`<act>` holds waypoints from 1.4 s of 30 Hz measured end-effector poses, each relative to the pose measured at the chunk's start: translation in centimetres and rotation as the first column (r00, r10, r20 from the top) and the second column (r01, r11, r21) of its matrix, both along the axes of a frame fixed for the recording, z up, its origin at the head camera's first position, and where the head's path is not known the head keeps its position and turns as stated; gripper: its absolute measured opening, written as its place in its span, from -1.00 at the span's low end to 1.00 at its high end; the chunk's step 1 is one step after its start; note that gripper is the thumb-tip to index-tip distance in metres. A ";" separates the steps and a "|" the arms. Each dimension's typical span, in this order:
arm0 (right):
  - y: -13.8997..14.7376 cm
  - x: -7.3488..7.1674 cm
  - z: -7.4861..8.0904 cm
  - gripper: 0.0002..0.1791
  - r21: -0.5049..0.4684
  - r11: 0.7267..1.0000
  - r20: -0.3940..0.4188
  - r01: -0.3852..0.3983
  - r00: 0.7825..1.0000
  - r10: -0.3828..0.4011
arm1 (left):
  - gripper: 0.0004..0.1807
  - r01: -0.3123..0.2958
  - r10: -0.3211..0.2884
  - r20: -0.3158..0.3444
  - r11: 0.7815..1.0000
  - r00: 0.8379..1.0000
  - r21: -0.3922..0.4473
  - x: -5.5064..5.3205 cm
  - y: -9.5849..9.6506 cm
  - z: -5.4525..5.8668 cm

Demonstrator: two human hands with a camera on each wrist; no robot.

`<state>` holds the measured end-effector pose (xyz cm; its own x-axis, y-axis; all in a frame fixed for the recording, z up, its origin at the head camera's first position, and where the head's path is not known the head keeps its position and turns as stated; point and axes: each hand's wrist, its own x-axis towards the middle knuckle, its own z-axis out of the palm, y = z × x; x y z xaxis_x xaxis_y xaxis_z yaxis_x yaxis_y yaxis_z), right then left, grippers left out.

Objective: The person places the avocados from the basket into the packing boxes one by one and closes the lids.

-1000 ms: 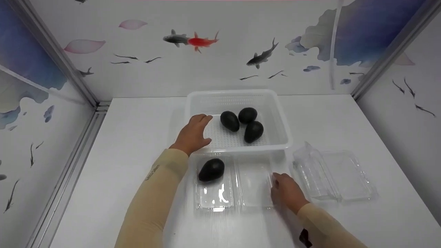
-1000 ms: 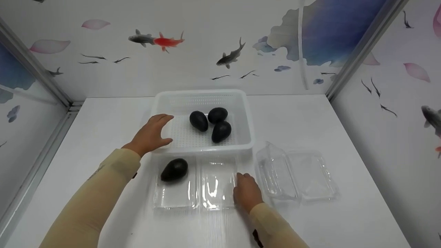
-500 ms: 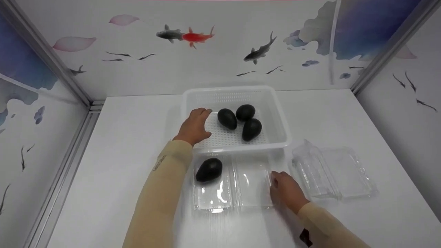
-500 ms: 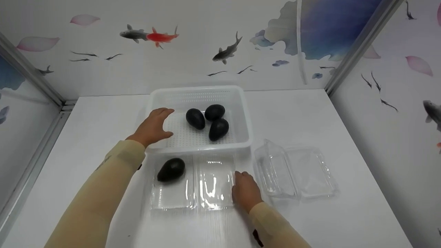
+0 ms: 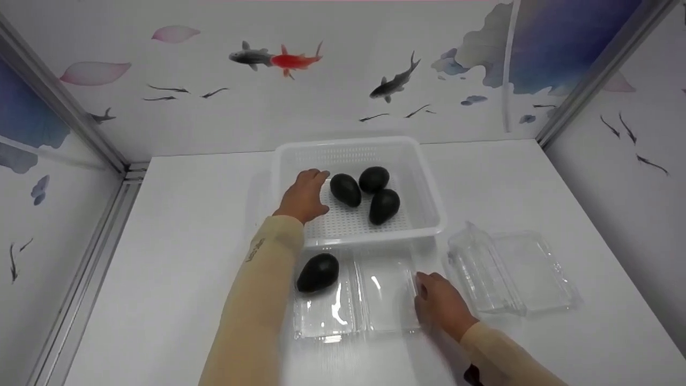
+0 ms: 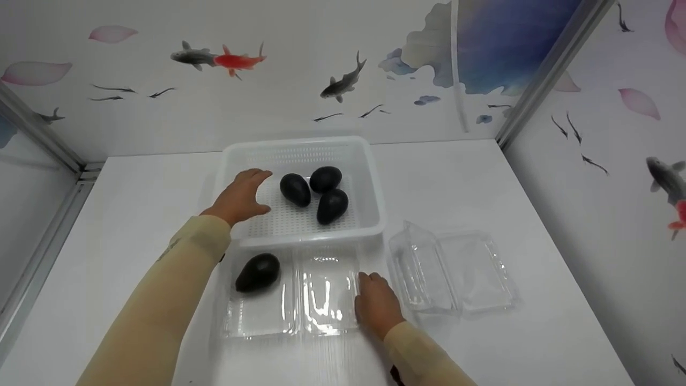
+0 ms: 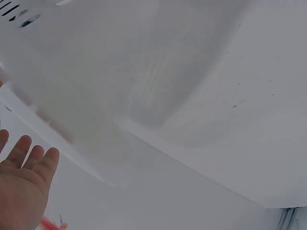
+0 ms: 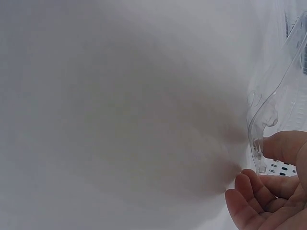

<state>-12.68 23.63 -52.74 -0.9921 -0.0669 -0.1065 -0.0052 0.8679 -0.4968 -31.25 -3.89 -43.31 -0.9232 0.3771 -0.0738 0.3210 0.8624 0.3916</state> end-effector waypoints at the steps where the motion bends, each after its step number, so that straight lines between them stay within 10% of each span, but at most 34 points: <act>1: 0.0 0.0 -0.1 -0.85 -0.003 1.000 0.003 0.002 1.000 -0.002 | -0.16 -0.001 0.001 0.007 1.000 1.000 -0.004 -0.1 0.1 -0.1; 16: 0.1 -0.2 0.0 -0.84 0.028 1.000 0.000 0.001 1.000 -0.001 | -0.18 0.040 -0.037 0.070 0.999 0.997 -0.037 -2.0 1.8 0.0; 23: 0.1 -0.1 0.2 -0.53 0.009 1.000 0.059 0.027 0.998 -0.027 | -0.26 0.037 -0.031 0.114 0.998 0.993 -0.044 -2.9 2.8 1.4; 42: 0.4 -0.5 -0.1 -0.85 -0.012 1.000 0.010 0.013 1.000 -0.012 | -0.40 0.083 -0.061 0.166 0.989 0.984 -0.126 -4.1 5.0 0.6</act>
